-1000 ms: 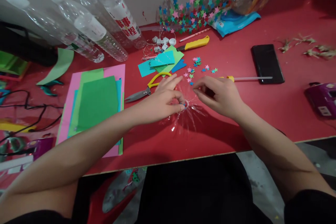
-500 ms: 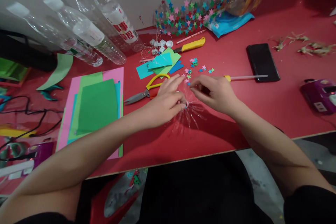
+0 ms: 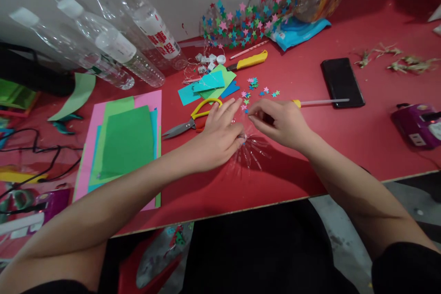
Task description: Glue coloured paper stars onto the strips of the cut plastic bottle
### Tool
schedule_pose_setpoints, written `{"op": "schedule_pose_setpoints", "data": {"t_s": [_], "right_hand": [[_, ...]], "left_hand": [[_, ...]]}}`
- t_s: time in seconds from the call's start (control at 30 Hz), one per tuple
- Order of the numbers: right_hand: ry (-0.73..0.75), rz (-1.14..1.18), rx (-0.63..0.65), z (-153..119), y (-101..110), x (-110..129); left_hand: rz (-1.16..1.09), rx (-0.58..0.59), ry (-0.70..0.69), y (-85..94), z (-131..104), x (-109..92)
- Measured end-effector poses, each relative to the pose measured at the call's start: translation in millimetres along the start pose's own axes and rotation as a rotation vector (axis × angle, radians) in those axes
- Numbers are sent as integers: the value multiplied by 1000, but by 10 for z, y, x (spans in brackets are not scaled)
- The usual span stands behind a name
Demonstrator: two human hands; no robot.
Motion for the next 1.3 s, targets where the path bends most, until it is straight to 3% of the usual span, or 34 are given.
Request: {"op": "schedule_pose_setpoints", "data": {"t_s": [0.3, 0.57, 1.07, 1.3], "right_hand": [[34, 42, -2, 8, 5, 9], [28, 34, 8, -6, -6, -13], [-27, 84, 63, 17, 80, 20], [33, 169, 241, 43, 222, 83]], "left_hand": [[186, -184, -137, -13, -18, -5], [270, -284, -168, 55, -57, -54], [99, -252, -85, 57, -91, 15], [-82, -262, -14, 75, -83, 77]]}}
Point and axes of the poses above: each hand's wrist, its own z-axis towards the middle knuckle, its own y-axis out of the back of the hand, x = y × z, the point moved 2 cm from there along z, towards the middle knuckle, and after that the axes turned 6 degrees about z, right-handed, at the moved point
